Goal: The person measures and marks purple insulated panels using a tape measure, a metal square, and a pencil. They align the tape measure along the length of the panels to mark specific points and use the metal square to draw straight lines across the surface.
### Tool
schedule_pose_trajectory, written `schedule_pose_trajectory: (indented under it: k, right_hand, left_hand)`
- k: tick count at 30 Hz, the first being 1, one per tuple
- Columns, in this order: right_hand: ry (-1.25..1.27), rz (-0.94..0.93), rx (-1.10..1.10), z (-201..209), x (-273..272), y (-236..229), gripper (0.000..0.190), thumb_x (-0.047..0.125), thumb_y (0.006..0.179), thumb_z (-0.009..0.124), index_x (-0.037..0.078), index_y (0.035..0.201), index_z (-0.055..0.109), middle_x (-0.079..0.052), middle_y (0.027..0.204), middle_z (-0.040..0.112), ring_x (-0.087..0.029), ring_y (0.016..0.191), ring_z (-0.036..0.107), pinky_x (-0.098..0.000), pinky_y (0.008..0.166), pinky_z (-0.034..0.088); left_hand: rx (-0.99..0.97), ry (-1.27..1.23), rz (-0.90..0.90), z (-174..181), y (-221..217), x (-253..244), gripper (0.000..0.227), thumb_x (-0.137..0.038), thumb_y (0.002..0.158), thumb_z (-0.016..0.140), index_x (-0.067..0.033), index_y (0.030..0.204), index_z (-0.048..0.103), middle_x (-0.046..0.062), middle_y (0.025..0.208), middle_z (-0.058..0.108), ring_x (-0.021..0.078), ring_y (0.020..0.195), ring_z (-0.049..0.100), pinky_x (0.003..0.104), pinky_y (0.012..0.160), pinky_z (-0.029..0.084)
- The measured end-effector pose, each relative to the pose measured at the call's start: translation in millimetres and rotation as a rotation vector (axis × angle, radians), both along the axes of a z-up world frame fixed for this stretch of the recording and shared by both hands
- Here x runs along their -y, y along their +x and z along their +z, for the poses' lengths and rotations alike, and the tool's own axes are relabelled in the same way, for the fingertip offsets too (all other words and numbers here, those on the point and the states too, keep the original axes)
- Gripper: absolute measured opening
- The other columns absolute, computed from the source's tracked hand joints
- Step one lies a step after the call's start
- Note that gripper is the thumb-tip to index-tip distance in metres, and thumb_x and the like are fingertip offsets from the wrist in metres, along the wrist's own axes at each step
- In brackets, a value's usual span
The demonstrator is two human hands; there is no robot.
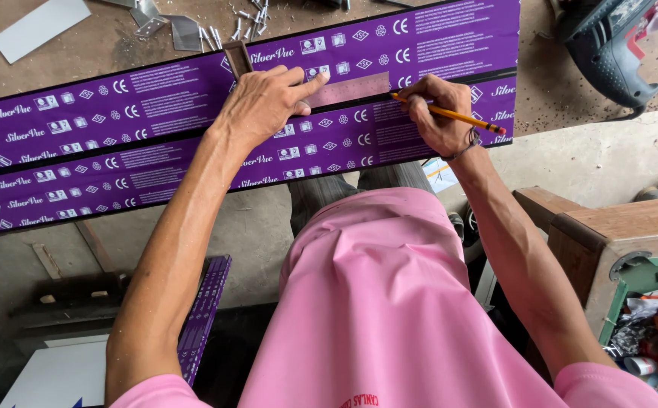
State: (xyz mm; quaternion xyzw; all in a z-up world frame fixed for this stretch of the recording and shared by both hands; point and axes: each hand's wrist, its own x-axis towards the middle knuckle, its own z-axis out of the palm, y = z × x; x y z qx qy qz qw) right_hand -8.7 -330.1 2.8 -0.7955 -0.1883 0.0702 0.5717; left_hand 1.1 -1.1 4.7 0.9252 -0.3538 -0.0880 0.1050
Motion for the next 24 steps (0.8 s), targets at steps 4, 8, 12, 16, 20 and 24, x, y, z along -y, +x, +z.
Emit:
schedule_pose_trajectory:
  k: [4, 8, 12, 16, 20, 24]
  right_hand:
    - [-0.024, -0.023, 0.011, -3.6, 0.5, -0.7, 0.022, -0.004, 0.096, 0.047, -0.005, 0.096, 0.069, -0.012, 0.078, 0.070, -0.016, 0.063, 0.064, -0.0258, 0.054, 0.049]
    - [-0.020, -0.018, 0.012, -2.4, 0.6, -0.5, 0.021, -0.004, 0.096, 0.047, -0.005, 0.095, 0.068, -0.013, 0.079, 0.070, -0.017, 0.066, 0.067, -0.0263, 0.055, 0.051]
    - [0.010, -0.021, -0.012, -3.5, -0.1, -0.9, 0.022, -0.004, 0.096, 0.047, -0.004, 0.096, 0.069, -0.012, 0.077, 0.069, -0.015, 0.063, 0.064, -0.0251, 0.054, 0.050]
    - [0.231, -0.073, -0.115, -7.3, 7.2, 0.1, 0.017, -0.009, 0.101, 0.046, -0.008, 0.098, 0.063, -0.018, 0.081, 0.067, -0.018, 0.056, 0.058, -0.0255, 0.047, 0.047]
    - [0.415, -0.154, -0.248, -11.4, 9.2, 3.2, 0.018, -0.003, 0.104, 0.050, -0.014, 0.107, 0.063, -0.025, 0.080, 0.063, -0.018, 0.059, 0.056, -0.0275, 0.045, 0.045]
    - [0.444, -0.131, -0.198, -1.8, 3.4, 5.6, 0.019, -0.002, 0.106, 0.049, -0.015, 0.108, 0.063, -0.021, 0.072, 0.059, -0.015, 0.047, 0.050, -0.0272, 0.039, 0.040]
  left_hand:
    - [0.005, 0.011, -0.010, -0.7, 0.2, -0.2, 0.054, -0.031, 0.097, 0.074, -0.0167, 0.147, 0.062, -0.001, 0.086, 0.057, 0.0154, 0.069, 0.053, 0.032, 0.050, 0.056]
    - [0.003, -0.013, 0.003, -0.5, -0.3, 0.5, 0.052, -0.027, 0.096, 0.076, -0.0180, 0.146, 0.063, -0.001, 0.088, 0.057, 0.0177, 0.070, 0.055, 0.035, 0.049, 0.055]
    - [-0.002, -0.007, 0.000, -0.8, 0.0, -0.4, 0.052, -0.027, 0.097, 0.075, -0.0158, 0.146, 0.063, -0.001, 0.085, 0.056, 0.0157, 0.068, 0.053, 0.033, 0.050, 0.056]
    - [-0.011, 0.011, 0.004, 1.1, 0.2, 0.5, 0.056, -0.028, 0.095, 0.075, -0.0165, 0.148, 0.061, -0.001, 0.082, 0.053, 0.0143, 0.068, 0.050, 0.030, 0.050, 0.056]
    - [-0.149, -0.068, 0.046, -0.5, 0.1, -2.6, 0.057, -0.045, 0.101, 0.055, -0.0245, 0.155, 0.053, -0.001, 0.082, 0.055, 0.0165, 0.074, 0.058, 0.032, 0.071, 0.056]
    - [-0.141, -0.059, 0.042, 11.2, 1.3, 1.6, 0.056, -0.043, 0.100, 0.056, -0.0242, 0.153, 0.055, 0.000, 0.082, 0.056, 0.0163, 0.073, 0.059, 0.032, 0.071, 0.056]
